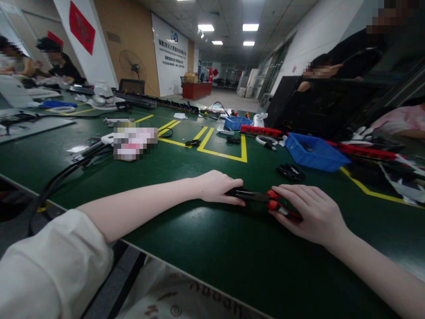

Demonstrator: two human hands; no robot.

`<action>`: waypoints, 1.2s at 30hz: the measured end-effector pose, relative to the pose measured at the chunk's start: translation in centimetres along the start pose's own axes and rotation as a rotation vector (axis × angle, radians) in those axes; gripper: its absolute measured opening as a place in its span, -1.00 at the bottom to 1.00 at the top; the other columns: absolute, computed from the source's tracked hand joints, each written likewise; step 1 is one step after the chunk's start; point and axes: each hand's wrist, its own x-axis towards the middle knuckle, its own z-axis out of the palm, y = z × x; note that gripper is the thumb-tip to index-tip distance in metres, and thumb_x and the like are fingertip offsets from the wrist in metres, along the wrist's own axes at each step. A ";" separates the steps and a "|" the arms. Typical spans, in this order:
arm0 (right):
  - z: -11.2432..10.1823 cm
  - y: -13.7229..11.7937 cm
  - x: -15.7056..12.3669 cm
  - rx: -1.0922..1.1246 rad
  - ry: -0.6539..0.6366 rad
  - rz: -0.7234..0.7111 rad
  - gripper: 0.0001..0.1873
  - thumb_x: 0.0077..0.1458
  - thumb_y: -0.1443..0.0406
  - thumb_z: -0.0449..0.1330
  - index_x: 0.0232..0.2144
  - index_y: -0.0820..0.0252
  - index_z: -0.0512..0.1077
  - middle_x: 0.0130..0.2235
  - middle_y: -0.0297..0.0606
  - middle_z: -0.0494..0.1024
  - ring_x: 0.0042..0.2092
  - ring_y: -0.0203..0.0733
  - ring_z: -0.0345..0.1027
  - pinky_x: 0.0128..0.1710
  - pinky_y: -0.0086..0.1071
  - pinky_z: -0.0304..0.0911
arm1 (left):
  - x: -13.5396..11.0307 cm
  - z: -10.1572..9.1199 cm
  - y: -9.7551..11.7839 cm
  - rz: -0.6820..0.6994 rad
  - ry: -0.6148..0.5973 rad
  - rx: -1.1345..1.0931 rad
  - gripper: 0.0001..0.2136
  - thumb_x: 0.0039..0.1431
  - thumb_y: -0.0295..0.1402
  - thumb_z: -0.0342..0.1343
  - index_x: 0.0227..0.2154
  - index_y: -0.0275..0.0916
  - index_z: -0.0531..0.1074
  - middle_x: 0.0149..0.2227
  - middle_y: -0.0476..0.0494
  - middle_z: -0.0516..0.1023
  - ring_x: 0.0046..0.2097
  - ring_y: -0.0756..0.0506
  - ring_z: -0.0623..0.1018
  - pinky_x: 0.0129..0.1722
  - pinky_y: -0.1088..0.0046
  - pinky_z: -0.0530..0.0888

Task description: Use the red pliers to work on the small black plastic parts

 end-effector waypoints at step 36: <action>-0.1 0.0 0.3 0.010 0.032 -0.049 -0.59 0.25 0.20 0.25 0.09 0.26 0.42 -0.10 -0.02 0.66 -0.12 0.04 0.57 -0.15 -0.15 0.44 | 0.0 -0.3 0.2 -0.015 -0.022 0.021 -0.55 0.39 0.13 0.04 -0.06 -0.19 0.39 -0.25 -0.12 0.66 -0.29 -0.15 0.63 -0.43 0.45 0.25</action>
